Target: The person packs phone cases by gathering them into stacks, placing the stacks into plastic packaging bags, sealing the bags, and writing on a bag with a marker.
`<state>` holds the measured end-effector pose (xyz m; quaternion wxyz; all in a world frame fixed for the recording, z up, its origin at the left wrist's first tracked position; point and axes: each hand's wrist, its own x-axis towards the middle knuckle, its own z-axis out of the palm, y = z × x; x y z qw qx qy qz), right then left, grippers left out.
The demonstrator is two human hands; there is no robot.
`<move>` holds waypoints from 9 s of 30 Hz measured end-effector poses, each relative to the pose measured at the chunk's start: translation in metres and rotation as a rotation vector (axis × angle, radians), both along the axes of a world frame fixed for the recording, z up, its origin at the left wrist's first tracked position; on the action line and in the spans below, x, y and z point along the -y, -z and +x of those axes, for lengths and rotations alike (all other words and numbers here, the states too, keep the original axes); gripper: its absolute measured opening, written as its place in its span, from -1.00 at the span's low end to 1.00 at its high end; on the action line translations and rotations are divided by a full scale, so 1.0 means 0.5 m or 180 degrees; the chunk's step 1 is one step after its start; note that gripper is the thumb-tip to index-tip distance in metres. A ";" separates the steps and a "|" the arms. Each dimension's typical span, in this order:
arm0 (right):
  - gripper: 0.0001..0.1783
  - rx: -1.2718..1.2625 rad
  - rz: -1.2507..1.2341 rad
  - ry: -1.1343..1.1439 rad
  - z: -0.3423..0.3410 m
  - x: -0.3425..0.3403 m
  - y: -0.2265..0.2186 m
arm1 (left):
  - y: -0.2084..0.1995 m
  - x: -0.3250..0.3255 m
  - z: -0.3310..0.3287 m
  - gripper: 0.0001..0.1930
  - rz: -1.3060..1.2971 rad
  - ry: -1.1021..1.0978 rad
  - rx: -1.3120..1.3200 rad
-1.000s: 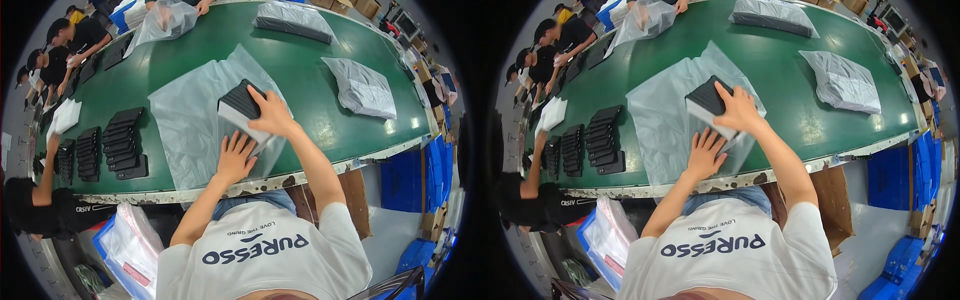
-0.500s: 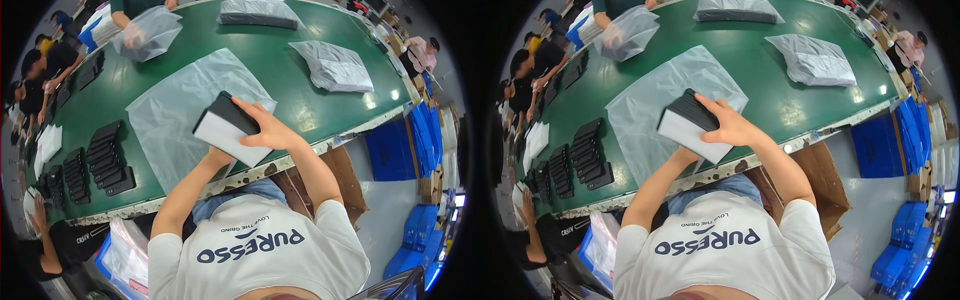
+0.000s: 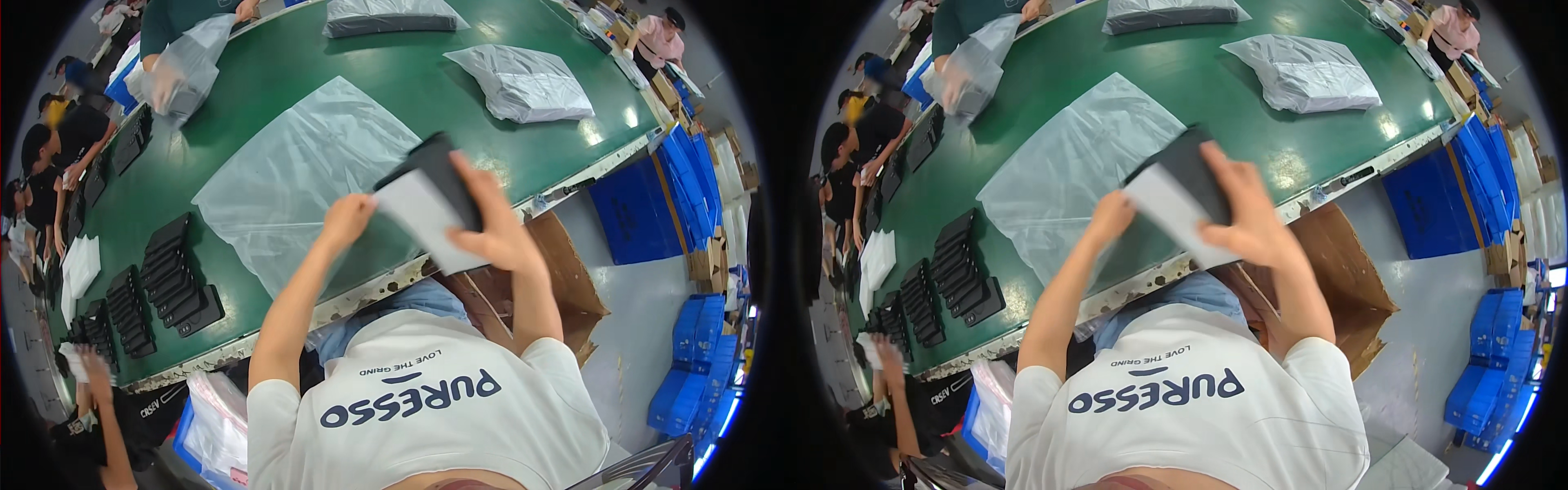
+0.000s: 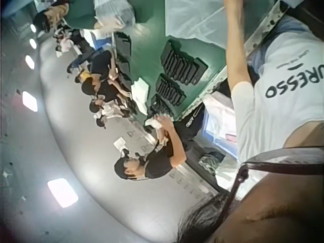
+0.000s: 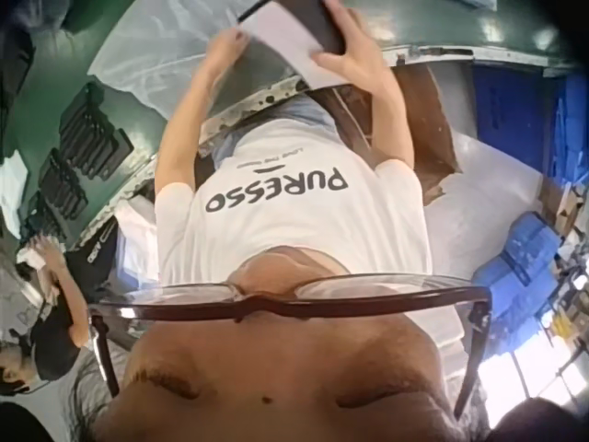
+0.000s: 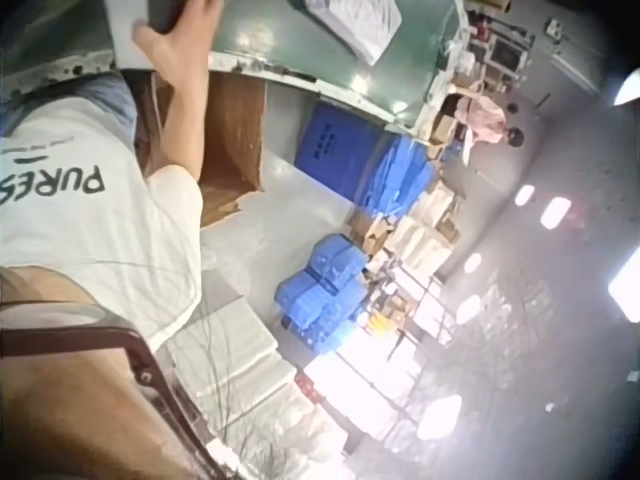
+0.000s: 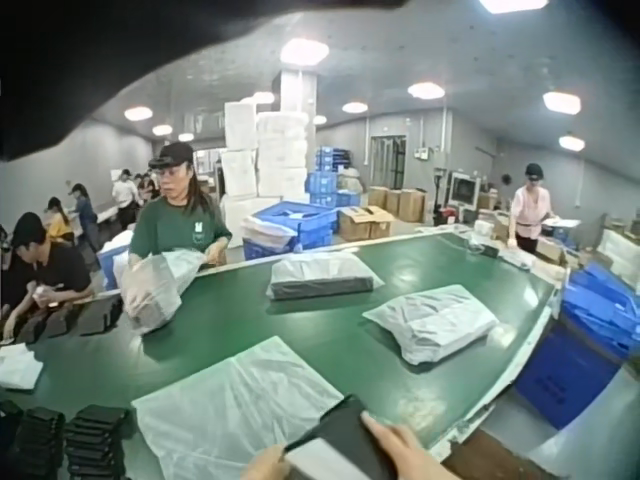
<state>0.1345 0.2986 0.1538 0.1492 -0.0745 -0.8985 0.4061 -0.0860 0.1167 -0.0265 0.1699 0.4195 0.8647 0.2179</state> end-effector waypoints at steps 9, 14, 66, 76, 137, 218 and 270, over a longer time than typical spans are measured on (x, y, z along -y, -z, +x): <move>0.06 0.0238 0.1597 -0.0205 -0.130 0.189 0.102 | -0.199 0.030 -0.033 -0.63 0.1745 -0.0509 0.0504; 0.10 0.0032 0.2700 0.0370 -0.382 0.225 0.257 | -0.252 0.070 0.085 -0.66 0.1256 -0.0625 -0.0944; 0.26 0.0601 0.1195 -0.2251 -0.813 0.762 0.200 | -0.097 0.583 0.161 -0.32 0.5903 -0.5065 0.1610; 0.04 0.0776 0.2213 -0.2204 -0.829 0.816 0.165 | -0.055 0.670 -0.102 -0.39 0.3685 -0.4356 -0.0287; 0.26 0.0924 0.1168 -0.1954 -0.517 0.648 0.134 | -0.082 0.591 0.018 -0.43 0.2903 -0.3668 0.1222; -0.06 -0.0454 0.2013 -0.0252 -0.598 0.574 0.275 | -0.143 0.583 0.030 -0.42 0.1670 -0.2985 -0.2831; -0.21 0.1261 -0.0193 -0.2812 -0.644 0.744 0.158 | -0.163 0.707 -0.024 -0.34 0.1603 -0.4583 0.0268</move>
